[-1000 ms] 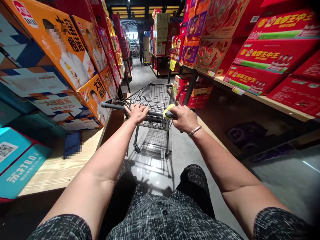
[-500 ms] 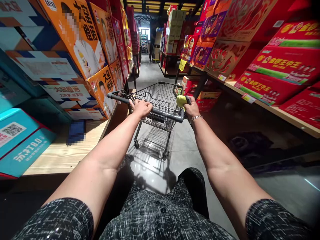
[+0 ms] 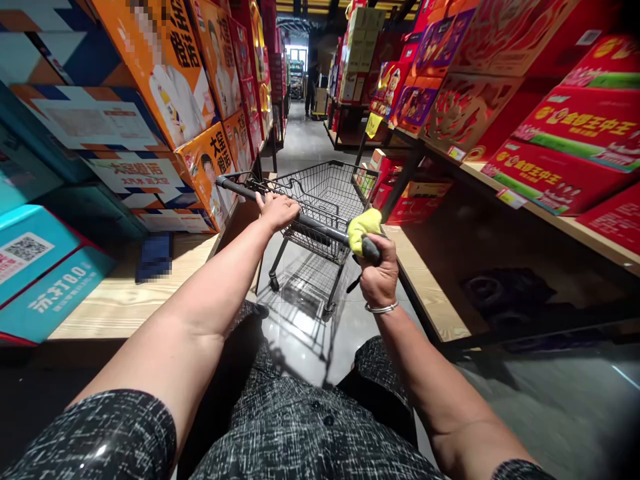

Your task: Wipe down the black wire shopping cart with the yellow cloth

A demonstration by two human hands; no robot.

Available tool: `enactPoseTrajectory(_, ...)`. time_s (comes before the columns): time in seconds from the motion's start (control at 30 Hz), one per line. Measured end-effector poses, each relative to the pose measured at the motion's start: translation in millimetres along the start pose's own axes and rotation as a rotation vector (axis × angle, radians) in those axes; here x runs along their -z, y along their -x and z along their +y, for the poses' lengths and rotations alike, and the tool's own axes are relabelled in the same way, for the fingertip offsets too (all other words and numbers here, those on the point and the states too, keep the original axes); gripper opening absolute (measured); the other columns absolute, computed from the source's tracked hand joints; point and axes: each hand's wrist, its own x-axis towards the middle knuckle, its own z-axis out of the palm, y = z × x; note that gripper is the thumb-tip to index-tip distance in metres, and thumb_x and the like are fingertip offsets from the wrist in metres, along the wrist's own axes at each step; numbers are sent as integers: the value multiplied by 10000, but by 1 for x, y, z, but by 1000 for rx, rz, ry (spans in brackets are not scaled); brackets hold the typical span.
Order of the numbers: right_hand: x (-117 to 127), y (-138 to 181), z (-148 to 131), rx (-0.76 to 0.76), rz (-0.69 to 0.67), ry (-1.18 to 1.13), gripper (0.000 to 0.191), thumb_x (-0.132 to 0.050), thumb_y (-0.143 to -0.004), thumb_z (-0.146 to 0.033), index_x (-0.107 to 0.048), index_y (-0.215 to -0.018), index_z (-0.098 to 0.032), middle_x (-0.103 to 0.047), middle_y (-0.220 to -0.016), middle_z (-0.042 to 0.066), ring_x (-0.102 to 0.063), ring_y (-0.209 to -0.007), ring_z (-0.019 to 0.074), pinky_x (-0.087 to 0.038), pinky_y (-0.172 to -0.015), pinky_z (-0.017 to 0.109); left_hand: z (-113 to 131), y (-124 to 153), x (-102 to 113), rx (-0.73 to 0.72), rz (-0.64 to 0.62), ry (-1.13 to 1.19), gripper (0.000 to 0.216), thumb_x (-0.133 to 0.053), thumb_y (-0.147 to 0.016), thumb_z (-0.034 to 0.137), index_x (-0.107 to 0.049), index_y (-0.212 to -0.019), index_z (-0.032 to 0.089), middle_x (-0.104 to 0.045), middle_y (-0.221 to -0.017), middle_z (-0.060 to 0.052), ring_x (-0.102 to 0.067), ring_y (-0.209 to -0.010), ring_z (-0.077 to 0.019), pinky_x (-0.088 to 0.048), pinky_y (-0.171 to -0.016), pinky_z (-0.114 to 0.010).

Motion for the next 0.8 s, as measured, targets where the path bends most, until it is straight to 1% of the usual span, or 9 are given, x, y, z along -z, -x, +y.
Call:
enactPoseTrajectory(0.1,14,-28,-18,184,-276,146,309,-560,-856,-255,-680,-1139,-280,-679,-1146,84,-585,-1179,283,-447,-1071,473,-8,-2,1,-8,-12,21,387,-413,-948,326,-789,-857,328,-737,-1162,8,-457,-1324,-323,98,-1239,-666)
enactPoseTrajectory(0.17,19,-59,-19,233,-463,215,328,-547,-818,-214,-709,-1101,-248,-705,-1077,77,-600,-1075,269,-449,-1016,443,-11,-3,1,-16,-19,33,380,-416,-947,321,-784,-854,329,-742,-1175,18,-454,-1322,-312,99,-1237,-667)
enactPoseTrajectory(0.27,15,-103,-10,201,-687,311,280,-550,-791,-200,-724,-1008,-229,-732,-1026,48,-601,-960,231,-429,-962,394,-13,-2,1,-37,-22,39,373,-420,-946,313,-776,-832,316,-752,-1152,21,-461,-1306,-296,89,-1242,-657)
enactPoseTrajectory(0.33,8,-121,-2,137,-755,403,236,-564,-772,-196,-725,-940,-235,-739,-964,26,-589,-907,217,-416,-930,375,-12,-1,2,-46,-13,43,375,-418,-945,304,-773,-823,301,-755,-1135,14,-469,-1293,-291,82,-1247,-653)
enactPoseTrajectory(0.43,0,-123,6,67,-682,487,226,-566,-746,-195,-715,-909,-240,-735,-944,22,-577,-889,219,-410,-891,364,-11,1,3,-52,-5,52,377,-416,-943,290,-771,-817,290,-755,-1123,8,-473,-1288,-290,73,-1251,-656)
enactPoseTrajectory(0.53,-5,-105,5,71,-546,432,285,-524,-734,-169,-694,-953,-234,-737,-1022,30,-597,-941,225,-399,-935,380,-12,2,7,-48,-10,50,373,-422,-944,297,-764,-794,289,-754,-1121,5,-471,-1295,-287,63,-1258,-649)
enactPoseTrajectory(0.63,-10,-85,-8,74,-476,377,350,-492,-726,-136,-675,-1007,-236,-731,-1097,35,-605,-1003,236,-382,-983,403,-15,2,10,-25,5,32,334,-461,-929,323,-771,-812,282,-735,-1183,-15,-467,-1326,-294,42,-1283,-606)
enactPoseTrajectory(0.73,-16,-72,-26,89,-472,365,398,-488,-736,-122,-671,-1068,-243,-715,-1158,54,-593,-1070,262,-375,-1009,426,-15,5,13,65,72,24,319,-473,-928,352,-786,-963,299,-631,-1411,-32,-392,-1452,-310,-47,-1301,-563)
enactPoseTrajectory(0.8,-19,-64,-35,110,-487,346,419,-490,-750,-119,-670,-1105,-248,-707,-1175,62,-585,-1094,271,-378,-1021,437,-13,9,13,192,119,43,378,-460,-934,378,-734,-1190,324,-451,-1608,-29,-249,-1564,-320,-108,-1298,-559)
